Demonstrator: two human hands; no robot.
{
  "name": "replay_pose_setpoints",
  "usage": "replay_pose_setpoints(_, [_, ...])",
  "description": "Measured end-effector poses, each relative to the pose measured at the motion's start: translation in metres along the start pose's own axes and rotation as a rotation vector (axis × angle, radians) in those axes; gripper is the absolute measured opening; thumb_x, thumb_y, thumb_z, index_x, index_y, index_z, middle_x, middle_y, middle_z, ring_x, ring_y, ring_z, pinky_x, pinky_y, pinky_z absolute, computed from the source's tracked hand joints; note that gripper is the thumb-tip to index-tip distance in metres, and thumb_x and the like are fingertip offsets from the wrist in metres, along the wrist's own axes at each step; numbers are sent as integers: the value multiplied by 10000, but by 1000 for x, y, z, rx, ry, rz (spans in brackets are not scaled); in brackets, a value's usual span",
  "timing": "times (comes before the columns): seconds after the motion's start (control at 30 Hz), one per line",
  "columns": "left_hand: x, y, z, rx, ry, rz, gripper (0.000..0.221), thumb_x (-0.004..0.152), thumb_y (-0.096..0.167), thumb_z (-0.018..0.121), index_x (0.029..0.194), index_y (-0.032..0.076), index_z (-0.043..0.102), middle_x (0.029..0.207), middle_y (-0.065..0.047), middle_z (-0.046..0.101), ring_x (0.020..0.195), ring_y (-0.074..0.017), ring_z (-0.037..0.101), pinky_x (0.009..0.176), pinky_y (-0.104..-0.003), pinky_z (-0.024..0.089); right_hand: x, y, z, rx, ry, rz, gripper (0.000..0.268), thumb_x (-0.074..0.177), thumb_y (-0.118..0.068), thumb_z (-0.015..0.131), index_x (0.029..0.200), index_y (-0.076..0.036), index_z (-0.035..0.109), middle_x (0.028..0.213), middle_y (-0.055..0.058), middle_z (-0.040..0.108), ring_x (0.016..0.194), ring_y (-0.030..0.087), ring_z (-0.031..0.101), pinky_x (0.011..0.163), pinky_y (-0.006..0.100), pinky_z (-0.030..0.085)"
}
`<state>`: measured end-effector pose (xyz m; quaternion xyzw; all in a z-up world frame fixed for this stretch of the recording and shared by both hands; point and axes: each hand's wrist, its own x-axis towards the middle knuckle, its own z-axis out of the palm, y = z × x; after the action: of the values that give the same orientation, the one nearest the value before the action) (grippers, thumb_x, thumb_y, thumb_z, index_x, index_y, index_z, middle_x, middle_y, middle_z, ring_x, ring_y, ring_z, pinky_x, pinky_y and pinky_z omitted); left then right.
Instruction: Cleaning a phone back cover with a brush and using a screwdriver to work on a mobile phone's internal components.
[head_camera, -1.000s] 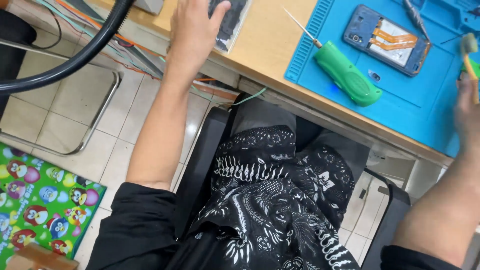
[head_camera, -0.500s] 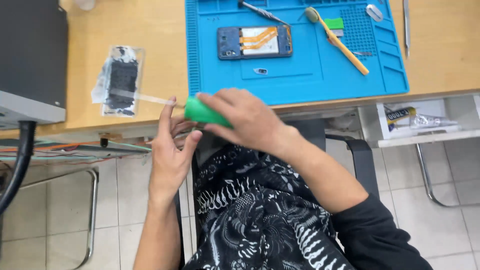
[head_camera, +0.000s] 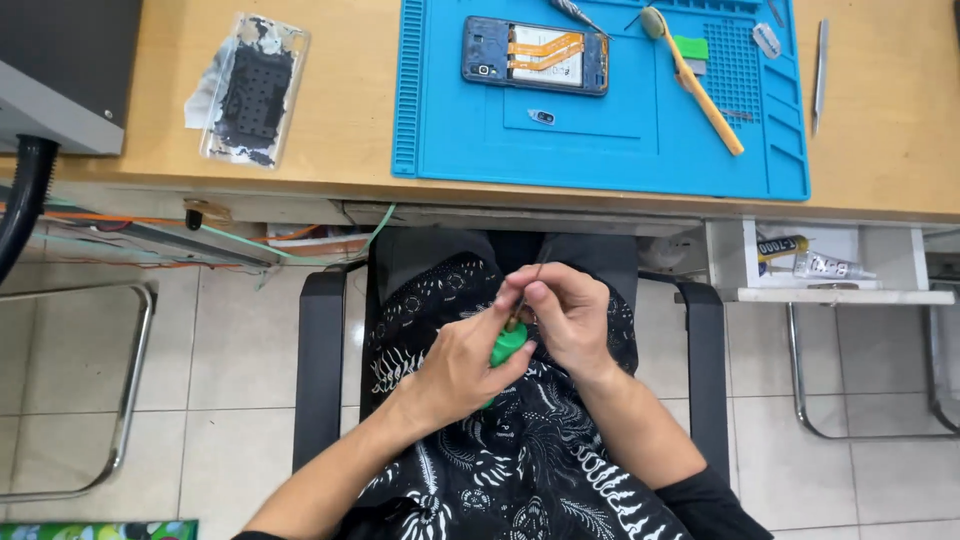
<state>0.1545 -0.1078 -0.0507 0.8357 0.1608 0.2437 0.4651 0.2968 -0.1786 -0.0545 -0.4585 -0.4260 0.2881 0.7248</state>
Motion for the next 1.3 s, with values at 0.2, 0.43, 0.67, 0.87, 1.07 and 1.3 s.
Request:
replay_pose_setpoints(0.2, [6, 18, -1, 35, -32, 134, 197, 950, 257, 637, 998, 72, 593, 684, -73, 585, 614, -296, 671, 506, -371, 519, -5, -2, -11, 35, 225, -255, 188, 1008, -11, 565, 914, 102, 682, 598, 209, 649, 575, 269, 653, 583, 390, 583])
replay_pose_setpoints(0.43, [13, 32, 3, -17, -67, 143, 189, 967, 223, 623, 1047, 52, 639, 704, -71, 598, 632, -283, 685, 506, -359, 532, -3, -1, -33, 0, 389, -350, 205, 1042, -27, 535, 903, 92, 626, 551, 166, 569, 545, 266, 624, 624, 406, 556])
replay_pose_setpoints(0.67, [-22, -15, -3, 82, -252, 65, 185, 996, 190, 633, 1103, 44, 593, 844, -50, 676, 612, -168, 652, 468, -298, 559, 49, -77, -170, -215, 704, -563, 170, 1088, -210, 642, 962, -97, 658, 648, -3, 470, 598, 133, 499, 632, 315, 473])
replay_pose_setpoints(0.87, [-24, -34, -44, 150, -193, -255, 221, 999, 285, 595, 1133, 113, 561, 878, -56, 698, 683, -225, 708, 592, -405, 594, 138, -51, -373, -993, 463, -204, 452, 1192, -359, 530, 917, -14, 629, 757, 114, 638, 587, 184, 630, 585, 284, 517])
replay_pose_setpoints(1.07, [-26, -48, -33, 155, -290, -317, 199, 1020, 299, 585, 1139, 145, 541, 826, -12, 646, 608, -155, 648, 551, -336, 606, 158, -46, -411, -2208, -314, 5, 553, 972, -117, 563, 1488, -313, 580, 1395, 28, 611, 1067, 327, 637, 601, 504, 577])
replay_pose_setpoints(1.3, [-28, -55, -24, 207, -256, -142, 209, 992, 250, 624, 1120, 106, 543, 817, -48, 677, 624, -225, 663, 483, -388, 562, 133, -80, -493, -2582, -791, -477, 149, 949, -237, 658, 1054, -294, 570, 1039, -131, 657, 1008, 117, 720, 877, 250, 572])
